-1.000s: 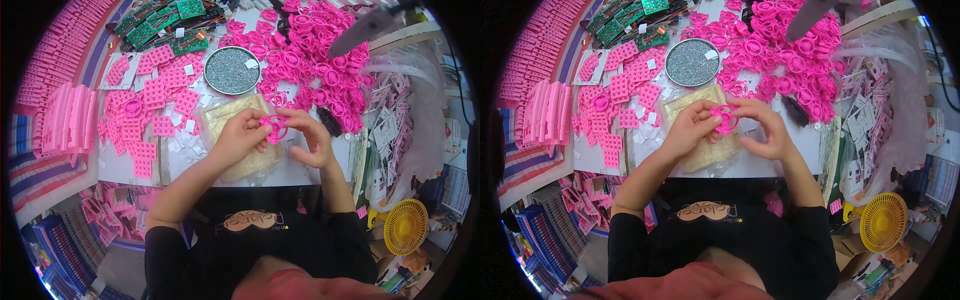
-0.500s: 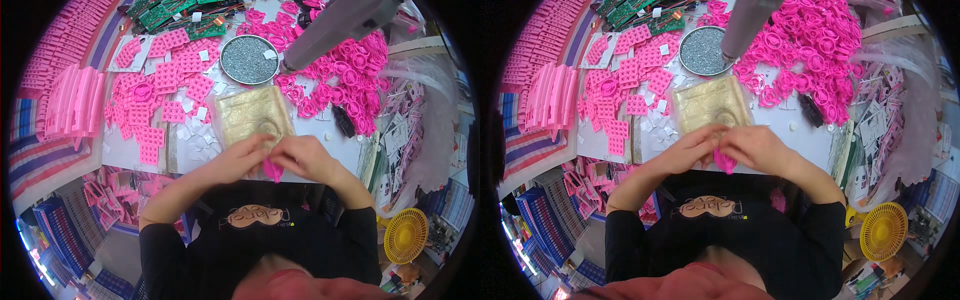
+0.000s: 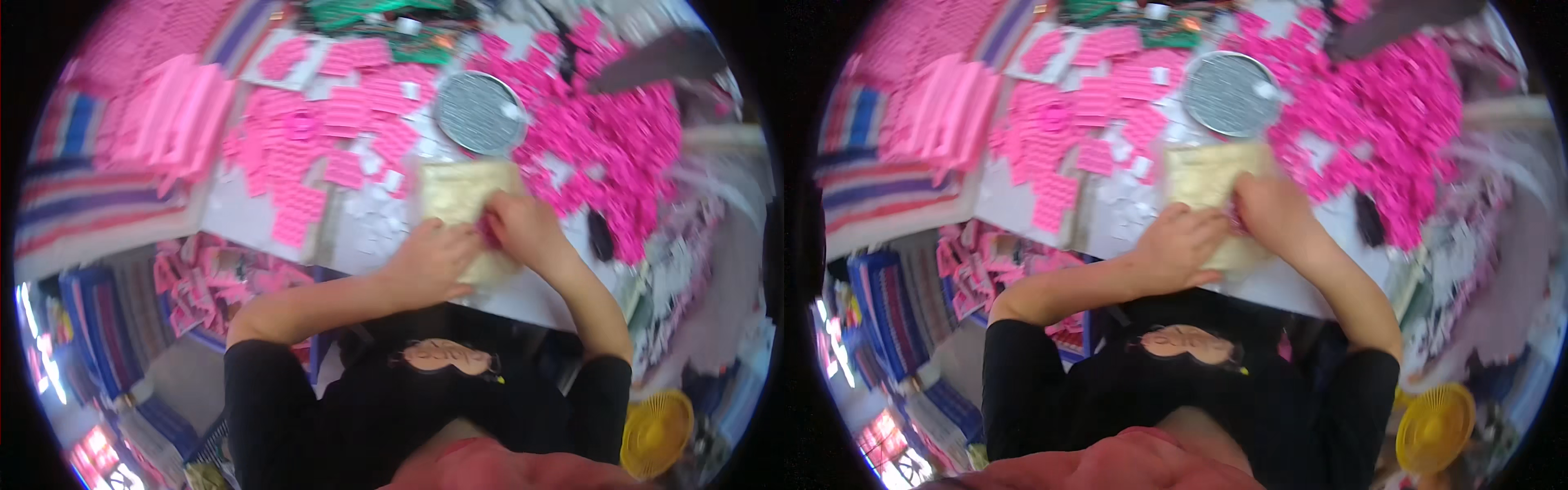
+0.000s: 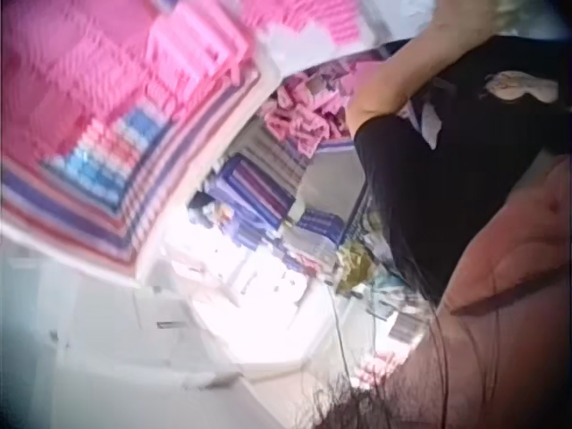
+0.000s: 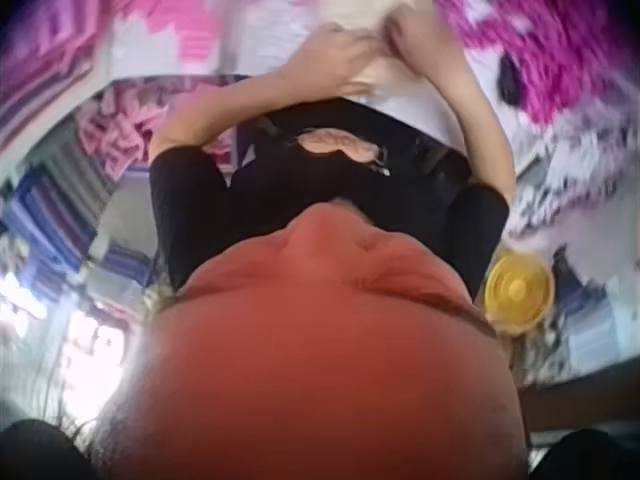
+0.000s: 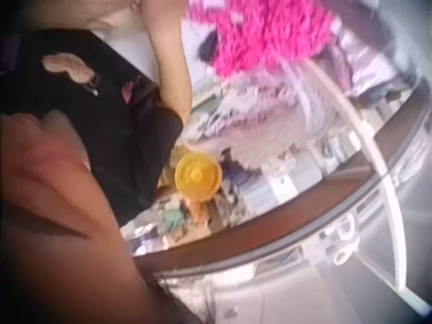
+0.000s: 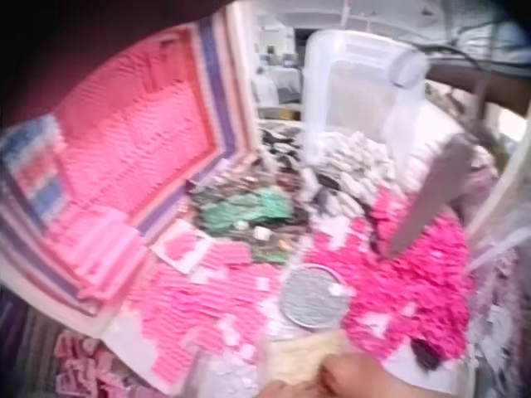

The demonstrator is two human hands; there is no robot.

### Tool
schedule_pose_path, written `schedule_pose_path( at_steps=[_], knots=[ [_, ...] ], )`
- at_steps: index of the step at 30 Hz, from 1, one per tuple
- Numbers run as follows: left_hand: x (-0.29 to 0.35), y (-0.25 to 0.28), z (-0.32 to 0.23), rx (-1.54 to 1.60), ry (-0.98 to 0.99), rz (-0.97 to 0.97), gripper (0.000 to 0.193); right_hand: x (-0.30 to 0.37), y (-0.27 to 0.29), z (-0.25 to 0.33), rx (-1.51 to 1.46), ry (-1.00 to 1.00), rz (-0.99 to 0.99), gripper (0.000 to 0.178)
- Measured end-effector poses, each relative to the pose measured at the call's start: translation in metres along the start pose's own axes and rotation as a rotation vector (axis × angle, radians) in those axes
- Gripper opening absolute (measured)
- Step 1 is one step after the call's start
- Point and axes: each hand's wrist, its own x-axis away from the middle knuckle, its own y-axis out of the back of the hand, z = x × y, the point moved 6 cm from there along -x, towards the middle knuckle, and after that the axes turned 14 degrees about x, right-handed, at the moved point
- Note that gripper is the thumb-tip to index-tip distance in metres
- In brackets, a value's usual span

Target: Assembling a pink toy calculator by installing internal components and using a hot glue gun to secure parts.

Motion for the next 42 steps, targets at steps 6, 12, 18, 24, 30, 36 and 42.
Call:
schedule_pose_path(
  at_steps=[6,12,18,24,30,36,42],
  knots=[
    [0.001,0.03,0.016,0.226,-0.094,0.218,0.058,0.004,0.009,0.012,0.1,0.002,-0.027,0.012],
    [0.022,0.288,0.107,-0.2,0.301,-0.674,0.079,0.008,0.003,0.012,0.026,0.031,-0.1,0.01],
    [0.192,0.464,0.205,-0.407,1.236,-0.261,0.142,0.007,-0.001,0.016,-0.044,0.046,-0.103,0.012],
    [0.191,0.457,0.219,-0.475,0.994,-0.327,0.105,0.0,0.01,0.005,-0.047,-0.079,0.171,0.028],
    [0.164,0.366,0.177,0.021,0.637,-0.913,0.087,0.082,0.039,-0.048,-0.21,-0.133,-0.216,0.027],
    [0.122,0.225,0.123,1.874,-0.04,-0.519,0.07,0.224,0.088,-0.272,-0.158,-1.035,-0.689,0.028],
    [0.038,0.184,0.065,0.928,0.465,-0.859,0.066,0.196,0.089,-0.331,0.613,-0.602,-0.474,0.047]
  ],
)
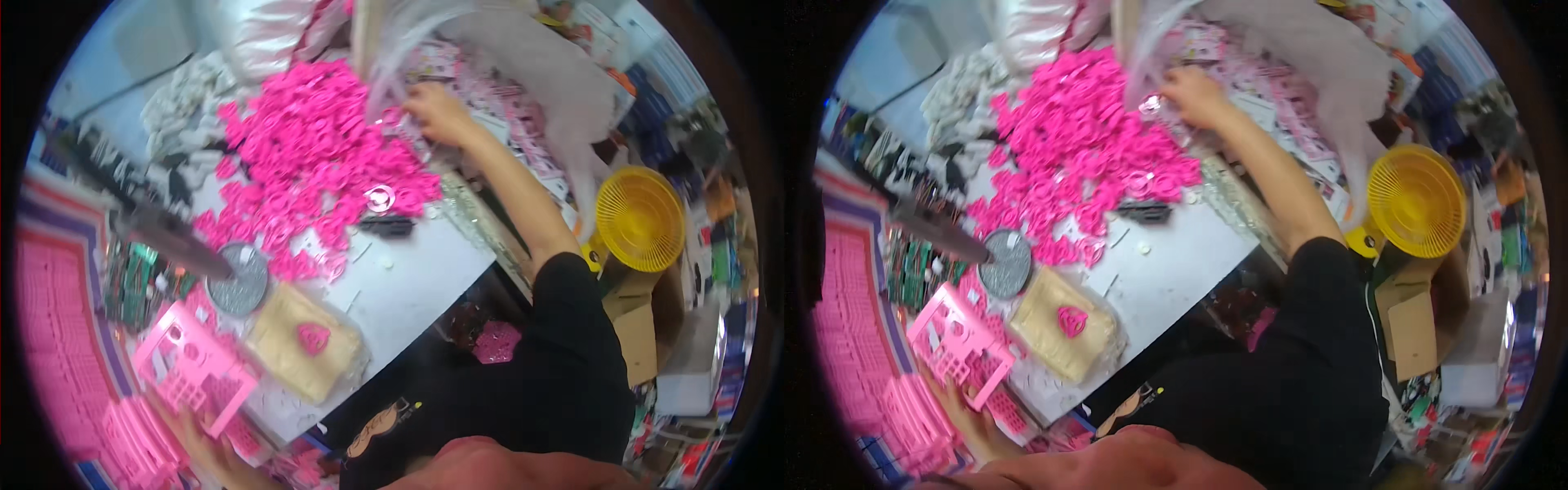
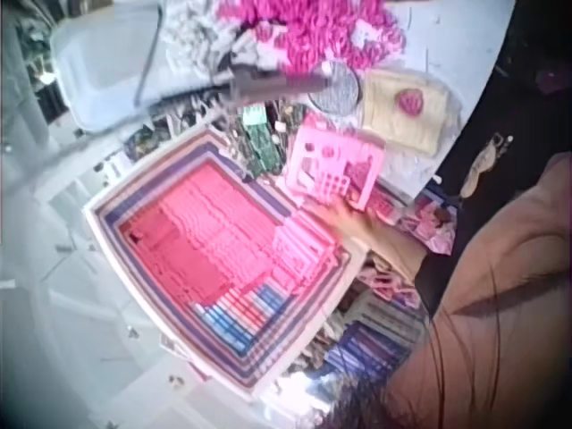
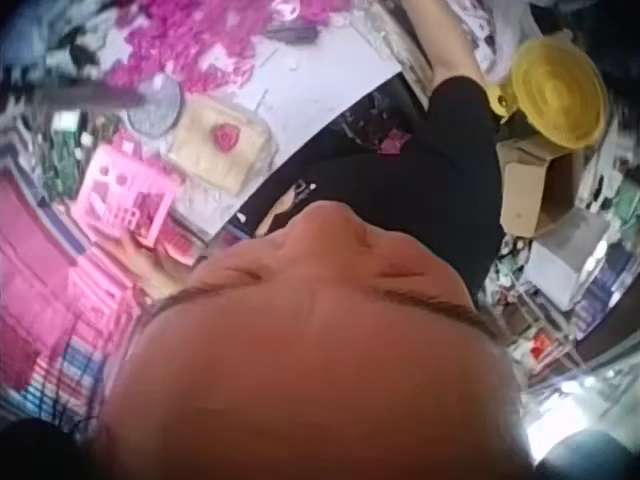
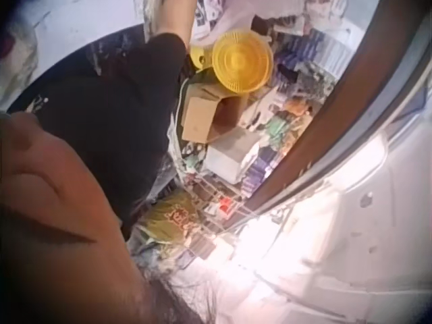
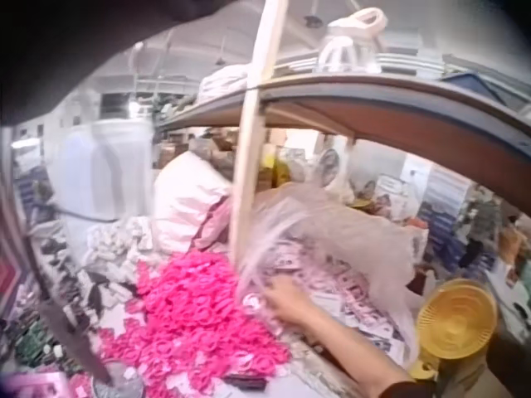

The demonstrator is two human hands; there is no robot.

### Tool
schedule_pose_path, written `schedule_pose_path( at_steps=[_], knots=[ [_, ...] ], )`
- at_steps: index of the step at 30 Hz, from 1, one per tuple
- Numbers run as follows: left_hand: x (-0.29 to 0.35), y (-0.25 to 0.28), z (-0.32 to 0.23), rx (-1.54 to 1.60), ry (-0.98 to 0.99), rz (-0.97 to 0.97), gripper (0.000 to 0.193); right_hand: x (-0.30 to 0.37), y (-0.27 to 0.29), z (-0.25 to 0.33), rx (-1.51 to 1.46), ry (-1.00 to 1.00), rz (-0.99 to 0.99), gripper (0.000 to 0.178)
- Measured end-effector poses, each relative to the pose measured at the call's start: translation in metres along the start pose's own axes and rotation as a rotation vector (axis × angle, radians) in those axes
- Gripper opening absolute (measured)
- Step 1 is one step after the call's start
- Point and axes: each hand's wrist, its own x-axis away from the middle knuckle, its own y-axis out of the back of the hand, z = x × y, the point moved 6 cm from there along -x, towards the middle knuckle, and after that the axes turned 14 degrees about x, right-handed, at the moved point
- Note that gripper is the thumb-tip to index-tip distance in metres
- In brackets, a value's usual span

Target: Assembling a pink toy calculator by installing internal components and using a hot glue gun to secure parts.

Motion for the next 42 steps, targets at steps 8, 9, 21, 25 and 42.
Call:
schedule_pose_path(
  at_steps=[8,9,21,25,42],
  knots=[
    [0.043,-0.02,-0.032,-0.501,-0.566,-0.024,0.042,0.004,0.075,-0.09,-0.191,-0.23,-0.11,0.016],
    [0.043,-0.024,-0.03,-0.602,-0.639,-0.004,0.042,0.018,0.083,-0.107,-0.317,-0.364,-0.17,0.016],
    [0.046,-0.078,0.086,-0.631,-0.462,0.391,0.052,0.043,0.167,0.259,-1.611,0.147,-0.017,0.029],
    [0.044,-0.049,0.084,-0.699,-0.495,0.324,0.049,0.025,0.178,0.289,-1.571,-0.025,-0.285,0.037],
    [0.061,-0.086,0.041,0.05,-0.293,-0.029,0.098,0.043,0.164,0.365,-2.089,0.079,0.383,0.073]
  ],
)
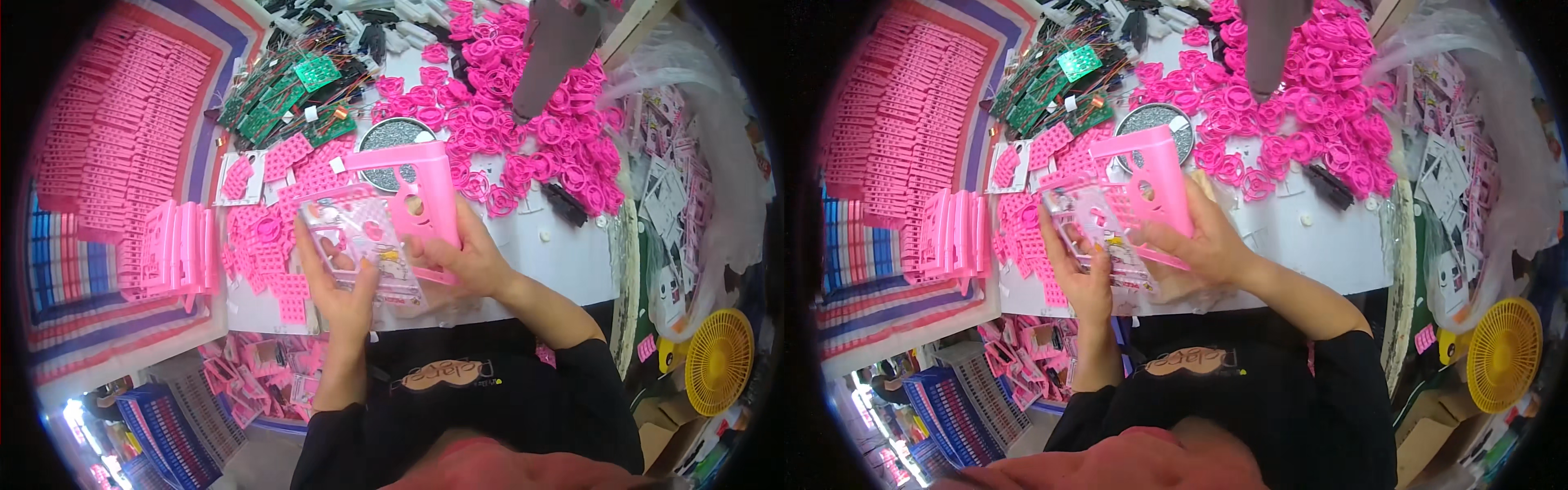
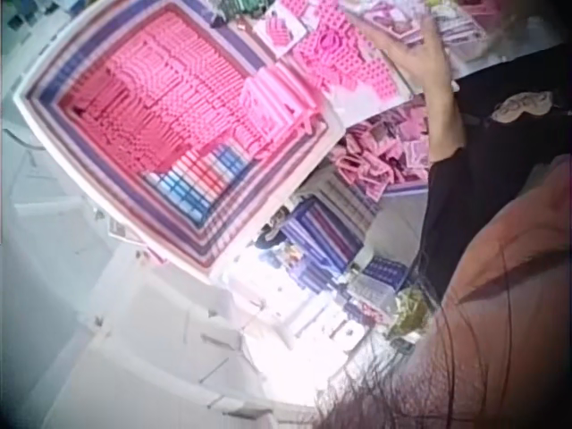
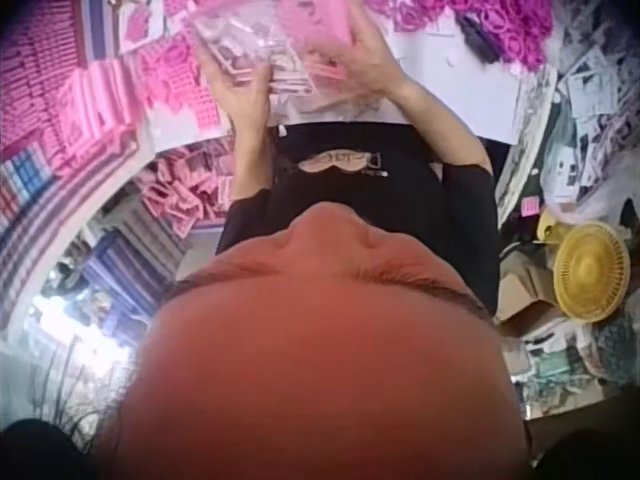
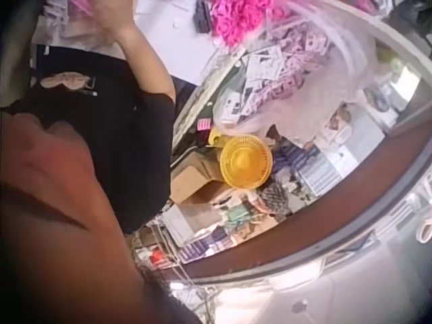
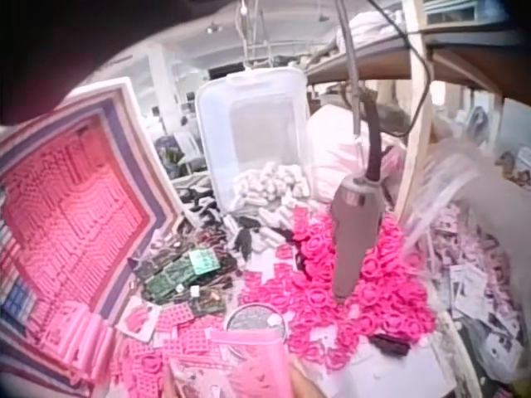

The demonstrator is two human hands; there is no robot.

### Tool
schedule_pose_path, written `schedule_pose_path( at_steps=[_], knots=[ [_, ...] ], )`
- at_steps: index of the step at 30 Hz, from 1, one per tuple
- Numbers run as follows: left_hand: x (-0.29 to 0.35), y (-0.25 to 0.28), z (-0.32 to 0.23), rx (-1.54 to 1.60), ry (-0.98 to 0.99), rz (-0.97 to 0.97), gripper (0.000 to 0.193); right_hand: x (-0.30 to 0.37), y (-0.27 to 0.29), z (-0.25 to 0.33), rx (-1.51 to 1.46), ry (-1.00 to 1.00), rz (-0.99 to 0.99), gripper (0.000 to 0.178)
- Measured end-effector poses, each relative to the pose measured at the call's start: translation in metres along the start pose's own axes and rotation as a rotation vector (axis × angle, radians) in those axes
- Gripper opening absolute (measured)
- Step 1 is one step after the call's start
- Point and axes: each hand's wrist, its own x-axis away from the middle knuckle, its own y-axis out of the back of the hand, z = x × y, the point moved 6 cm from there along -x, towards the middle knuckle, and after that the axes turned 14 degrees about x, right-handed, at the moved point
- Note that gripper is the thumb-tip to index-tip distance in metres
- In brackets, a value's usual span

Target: Assembling a pink toy calculator by installing internal components and using a hot glue gun to secure parts.

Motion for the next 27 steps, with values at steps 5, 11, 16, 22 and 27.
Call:
schedule_pose_path(
  at_steps=[5,11,16,22,27],
  knots=[
    [0.006,0.003,0.03,-0.282,0.209,0.134,0.098,0.004,-0.001,0.016,0.33,0.132,0.036,0.066],
    [0.005,0.002,0.027,-0.279,0.117,0.174,0.099,0.01,0.004,0.007,0.444,0.121,0.028,0.059],
    [0.011,-0.003,0.028,0.021,0.117,0.095,0.102,0.007,-0.001,0.0,0.168,0.082,-0.074,0.06],
    [0.011,0.005,0.031,-0.317,0.075,0.196,0.105,0.008,0.003,0.0,0.369,0.114,0.0,0.072],
    [0.015,0.008,0.038,-0.293,0.11,0.174,0.107,0.005,0.005,0.014,0.634,0.282,0.025,0.076]
  ],
)
